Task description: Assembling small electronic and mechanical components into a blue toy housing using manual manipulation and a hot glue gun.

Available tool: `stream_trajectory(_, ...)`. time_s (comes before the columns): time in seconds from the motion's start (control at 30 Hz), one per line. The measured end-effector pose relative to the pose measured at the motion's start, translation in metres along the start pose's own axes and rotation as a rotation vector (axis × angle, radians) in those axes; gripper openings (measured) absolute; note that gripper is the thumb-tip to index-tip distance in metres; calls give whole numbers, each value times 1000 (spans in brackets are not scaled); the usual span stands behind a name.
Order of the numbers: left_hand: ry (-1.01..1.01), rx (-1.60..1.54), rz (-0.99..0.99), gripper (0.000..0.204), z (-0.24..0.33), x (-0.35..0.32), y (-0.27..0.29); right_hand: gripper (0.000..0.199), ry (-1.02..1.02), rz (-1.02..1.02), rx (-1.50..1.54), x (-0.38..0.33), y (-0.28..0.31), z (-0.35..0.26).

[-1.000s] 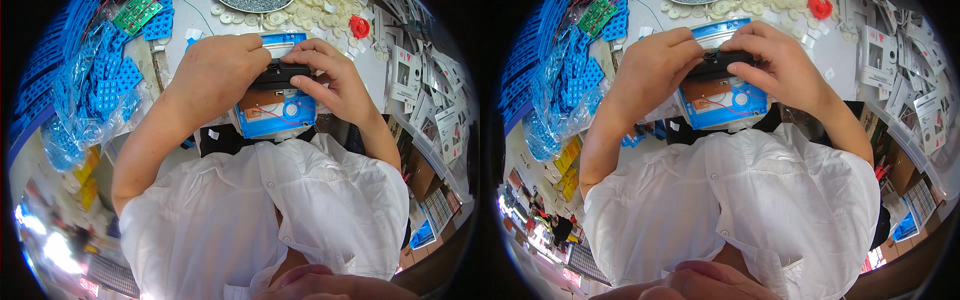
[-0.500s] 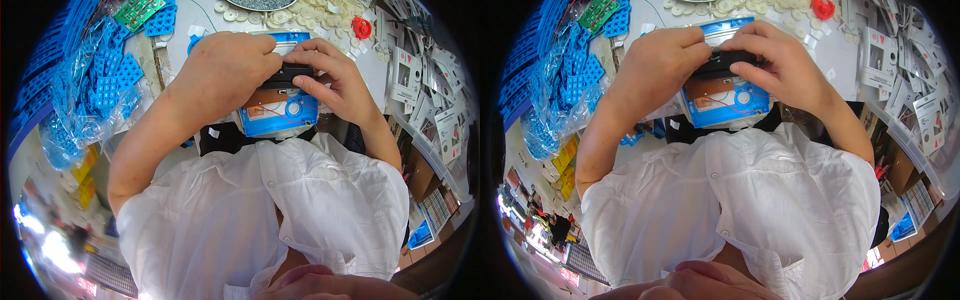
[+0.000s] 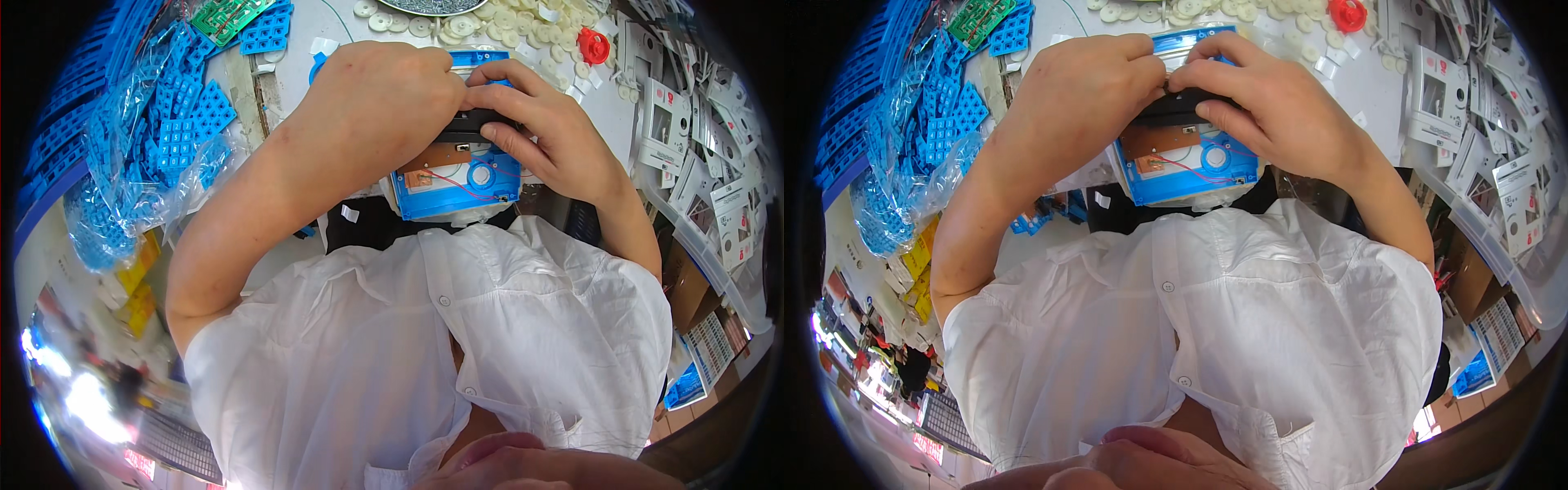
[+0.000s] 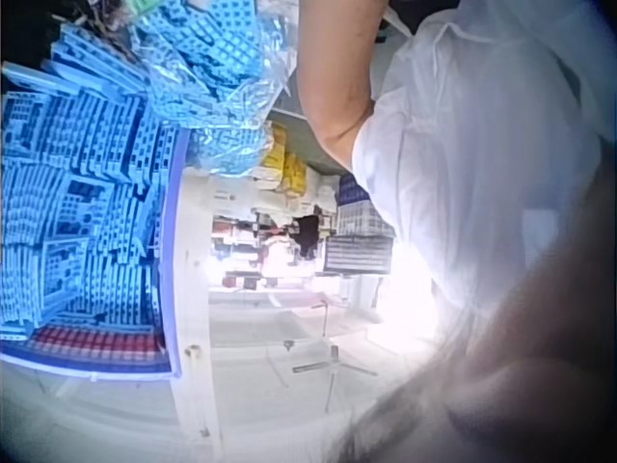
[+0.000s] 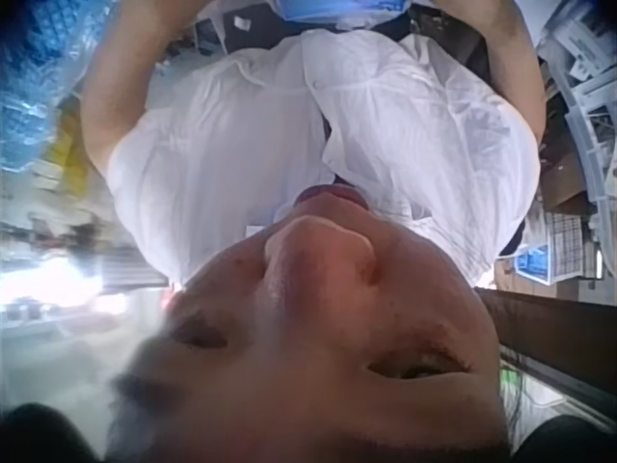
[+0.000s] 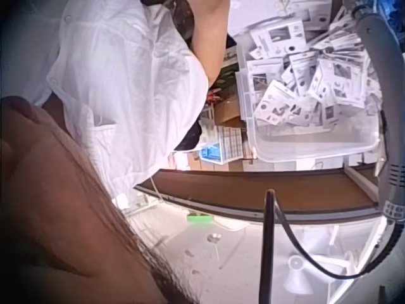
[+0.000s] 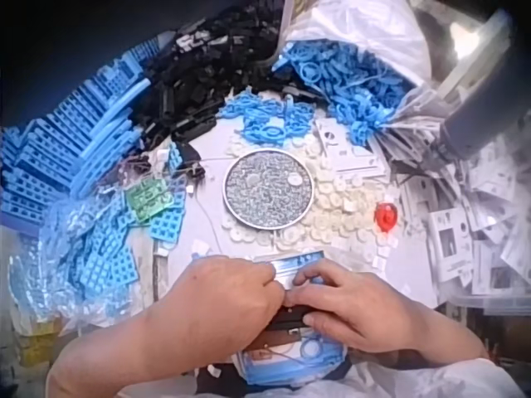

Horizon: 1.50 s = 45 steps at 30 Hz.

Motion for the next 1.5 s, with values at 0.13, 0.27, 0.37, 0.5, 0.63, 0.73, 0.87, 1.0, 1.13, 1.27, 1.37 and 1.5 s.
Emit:
stream_trajectory(0.13,71,-78,-18,10,-10,2,-4,27,6,-4,4,-1,0,-1)
stream_trajectory(0.27,148,-218,-137,12,-17,6,-8,27,3,13,11,-1,-1,1)
stream_trajectory(0.37,141,-262,-106,11,-18,4,-6,27,-2,9,0,-1,-1,0)
stream_trajectory(0.5,173,-276,-74,11,-19,2,-8,27,-3,-1,-6,0,0,0)
stream_trajectory(0.63,218,-245,-75,12,-18,3,-9,28,-2,-10,-7,1,-1,-1)
stream_trajectory(0.73,230,-219,-95,13,-20,5,-9,29,0,-16,-10,0,-1,0)
stream_trajectory(0.87,234,-285,-142,13,-24,5,-11,30,-2,-19,14,-1,-3,0)
stream_trajectory(1.0,295,-437,-206,11,-30,3,-16,30,-16,-45,25,0,-4,-1)
stream_trajectory(1.13,312,-548,-218,10,-33,-1,-22,30,-25,-63,40,2,-3,-3)
stream_trajectory(1.27,283,-581,-222,12,-36,-3,-24,30,-25,-59,58,2,-4,-4)
stream_trajectory(1.37,263,-578,-212,12,-36,-4,-24,29,-25,-48,62,0,-4,-3)
stream_trajectory(1.5,239,-561,-188,12,-33,-4,-23,29,-28,-44,71,1,-4,-5)
Point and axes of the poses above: each hand's wrist, its own x-axis towards the middle knuckle, its own y-axis out of the back of the hand, z = x × y, the point moved 6 cm from there along x, towards the middle knuckle, and after that the axes turned 8 degrees about y, right-handed, at the moved point
